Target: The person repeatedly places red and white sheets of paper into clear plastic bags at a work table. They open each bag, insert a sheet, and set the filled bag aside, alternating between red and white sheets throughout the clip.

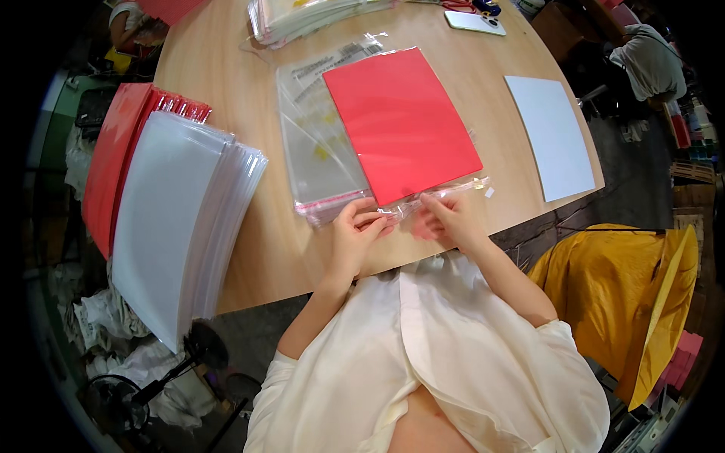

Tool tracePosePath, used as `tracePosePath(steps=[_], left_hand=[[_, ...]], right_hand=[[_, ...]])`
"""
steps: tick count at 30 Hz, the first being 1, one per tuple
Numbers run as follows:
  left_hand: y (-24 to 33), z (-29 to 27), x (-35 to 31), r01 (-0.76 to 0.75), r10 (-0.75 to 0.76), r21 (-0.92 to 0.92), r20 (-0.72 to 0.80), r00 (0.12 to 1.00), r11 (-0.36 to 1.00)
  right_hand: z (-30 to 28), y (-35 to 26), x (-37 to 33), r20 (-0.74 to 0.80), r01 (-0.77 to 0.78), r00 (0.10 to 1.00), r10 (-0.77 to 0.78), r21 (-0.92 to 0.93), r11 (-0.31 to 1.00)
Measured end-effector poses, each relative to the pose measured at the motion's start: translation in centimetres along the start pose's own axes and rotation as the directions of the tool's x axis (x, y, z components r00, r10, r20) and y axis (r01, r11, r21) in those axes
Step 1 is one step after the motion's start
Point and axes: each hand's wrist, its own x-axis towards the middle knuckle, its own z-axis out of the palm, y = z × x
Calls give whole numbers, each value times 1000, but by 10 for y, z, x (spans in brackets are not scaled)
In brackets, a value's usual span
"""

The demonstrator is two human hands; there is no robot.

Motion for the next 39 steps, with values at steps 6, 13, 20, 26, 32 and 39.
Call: tracePosePath(steps=[6, 13, 20, 26, 32, 39], left_hand=[[-12, -4, 1, -136, 136, 87, 7, 991, 987], [-16, -8, 0, -214, 212, 178, 31, 977, 960], [-7, -3, -2, -252, 257, 300, 26, 966, 920], [12, 1, -5, -470, 593, 751, 131, 795, 464], [15, -4, 10, -655, 729, 710, 300, 615, 260], [8, -20, 15, -640, 677, 647, 250, 692, 415]], right_hand=[[31, 3, -3, 194, 626, 640, -744, -693, 358], [41, 3, 17, 400, 646, 579, -711, -756, 101], [40, 3, 13, 427, 651, 579, -695, -755, 79], [37, 2, 8, 416, 693, 517, -748, -716, 81], [14, -29, -33, 161, 662, 718, -677, -459, 593], [-168, -32, -137, -416, 710, 562, -715, -201, 675]])
